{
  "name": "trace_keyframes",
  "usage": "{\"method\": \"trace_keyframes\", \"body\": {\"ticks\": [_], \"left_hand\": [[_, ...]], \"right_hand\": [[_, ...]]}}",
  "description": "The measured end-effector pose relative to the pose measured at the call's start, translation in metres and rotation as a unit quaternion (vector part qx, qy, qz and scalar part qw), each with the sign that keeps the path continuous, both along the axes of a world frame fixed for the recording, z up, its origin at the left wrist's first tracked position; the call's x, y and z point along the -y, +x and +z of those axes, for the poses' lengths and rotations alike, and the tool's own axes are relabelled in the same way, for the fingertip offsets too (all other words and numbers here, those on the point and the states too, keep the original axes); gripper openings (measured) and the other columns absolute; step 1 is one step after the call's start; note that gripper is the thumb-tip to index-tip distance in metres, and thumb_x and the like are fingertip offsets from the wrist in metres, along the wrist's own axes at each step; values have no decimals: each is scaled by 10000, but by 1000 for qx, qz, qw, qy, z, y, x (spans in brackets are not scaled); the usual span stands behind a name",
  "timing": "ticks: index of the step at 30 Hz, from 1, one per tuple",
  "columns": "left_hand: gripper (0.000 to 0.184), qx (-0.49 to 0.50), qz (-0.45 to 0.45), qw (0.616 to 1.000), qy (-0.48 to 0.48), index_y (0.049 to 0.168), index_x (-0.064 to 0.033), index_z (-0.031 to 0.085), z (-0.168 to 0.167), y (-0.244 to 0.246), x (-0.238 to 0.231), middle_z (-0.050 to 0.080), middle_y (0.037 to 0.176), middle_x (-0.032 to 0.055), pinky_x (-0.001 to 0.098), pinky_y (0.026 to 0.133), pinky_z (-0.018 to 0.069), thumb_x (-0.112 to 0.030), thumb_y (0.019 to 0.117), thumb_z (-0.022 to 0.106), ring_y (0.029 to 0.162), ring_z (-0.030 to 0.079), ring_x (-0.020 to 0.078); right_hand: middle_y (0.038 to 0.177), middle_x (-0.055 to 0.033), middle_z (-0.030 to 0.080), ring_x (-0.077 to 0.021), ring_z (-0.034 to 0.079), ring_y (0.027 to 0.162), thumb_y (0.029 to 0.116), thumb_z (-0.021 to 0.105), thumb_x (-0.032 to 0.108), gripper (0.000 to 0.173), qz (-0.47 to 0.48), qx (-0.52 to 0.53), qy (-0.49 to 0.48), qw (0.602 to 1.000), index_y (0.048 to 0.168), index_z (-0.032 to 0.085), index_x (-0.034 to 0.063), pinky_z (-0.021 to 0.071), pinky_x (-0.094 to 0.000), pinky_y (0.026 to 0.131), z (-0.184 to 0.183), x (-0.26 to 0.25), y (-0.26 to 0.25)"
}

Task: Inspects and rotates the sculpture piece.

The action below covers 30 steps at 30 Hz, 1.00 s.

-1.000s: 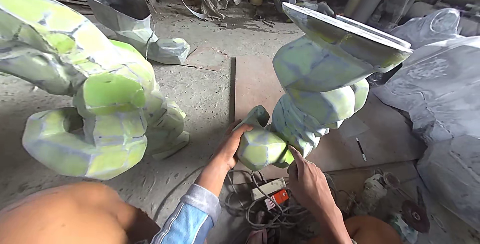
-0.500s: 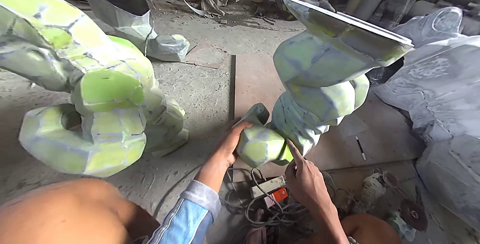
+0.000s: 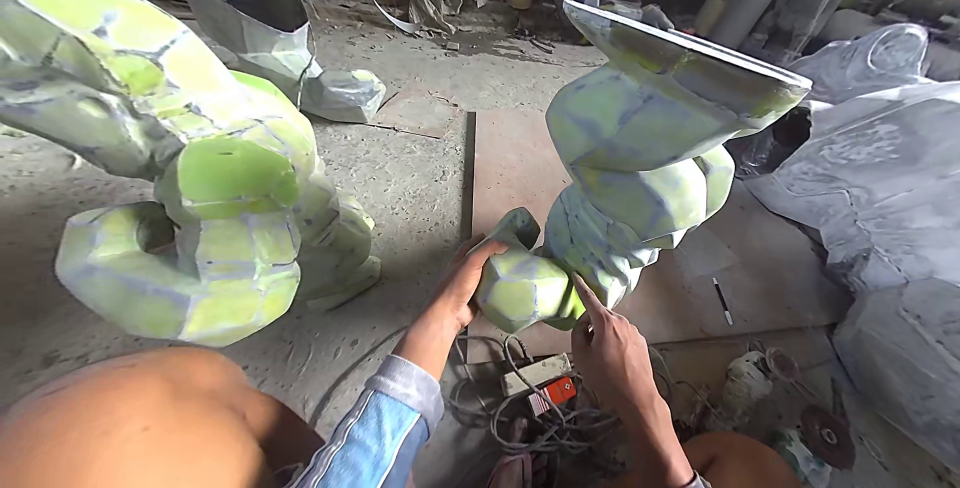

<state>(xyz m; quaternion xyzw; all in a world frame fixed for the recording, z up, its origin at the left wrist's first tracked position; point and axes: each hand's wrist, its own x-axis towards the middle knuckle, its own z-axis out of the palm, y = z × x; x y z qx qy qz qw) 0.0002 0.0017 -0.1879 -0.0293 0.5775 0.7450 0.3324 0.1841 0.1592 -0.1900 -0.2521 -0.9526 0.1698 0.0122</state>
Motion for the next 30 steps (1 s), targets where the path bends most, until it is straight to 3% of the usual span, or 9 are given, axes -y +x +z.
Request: {"method": "trace_keyframes", "body": {"ticks": [7, 18, 20, 23, 25, 30], "left_hand": [[680, 9, -1, 1000, 11, 1463, -215, 484, 0, 1, 0, 701, 1175, 148, 516, 830, 588, -413, 862, 731, 1031, 698, 308], [697, -4, 7, 1000, -4, 1475, -212, 479, 3, 2, -2, 703, 1171, 145, 515, 831, 590, -419, 861, 736, 1030, 700, 301], [742, -2, 10, 1000, -4, 1497, -214, 464, 3, 3, -3, 703, 1183, 147, 519, 840, 590, -422, 846, 753, 1050, 698, 308], [771, -6, 12, 1000, -19, 1485, -218, 473, 3, 3, -5, 697, 1195, 147, 527, 844, 584, -452, 816, 777, 1067, 689, 312], [765, -11, 15, 1000, -25, 1471, -213, 485, 4, 4, -7, 695, 1195, 149, 526, 845, 582, -458, 811, 785, 1066, 687, 311], [801, -13, 18, 999, -31, 1487, -220, 471, 8, 7, -9, 690, 1207, 149, 519, 851, 580, -447, 795, 803, 1074, 682, 308]], "right_hand": [[827, 9, 710, -219, 679, 705, 928, 492, 256, 744, -15, 1, 17, 1000, 1614, 274, 444, 544, -485, 622, -15, 2, 6], [802, 60, 705, -136, 646, 626, 932, 533, 222, 697, -24, -88, -72, 993, 1583, 378, 416, 565, -435, 582, -48, -9, 26], [834, 85, 715, -100, 661, 642, 940, 546, 218, 636, -15, -127, -83, 988, 1552, 448, 361, 584, -393, 580, -49, -12, 29], [1061, 83, 733, -58, 683, 727, 897, 558, 163, 530, 4, -207, -79, 975, 1422, 598, 218, 602, -313, 609, -45, -14, 30], [1180, 44, 711, -52, 680, 740, 891, 559, 142, 464, 21, -252, -61, 966, 1347, 640, 176, 597, -286, 590, -41, -13, 27], [1194, -15, 702, -97, 711, 810, 891, 593, 132, 396, -5, -308, -99, 946, 1283, 640, 104, 622, -307, 628, -30, -18, 24]]}}
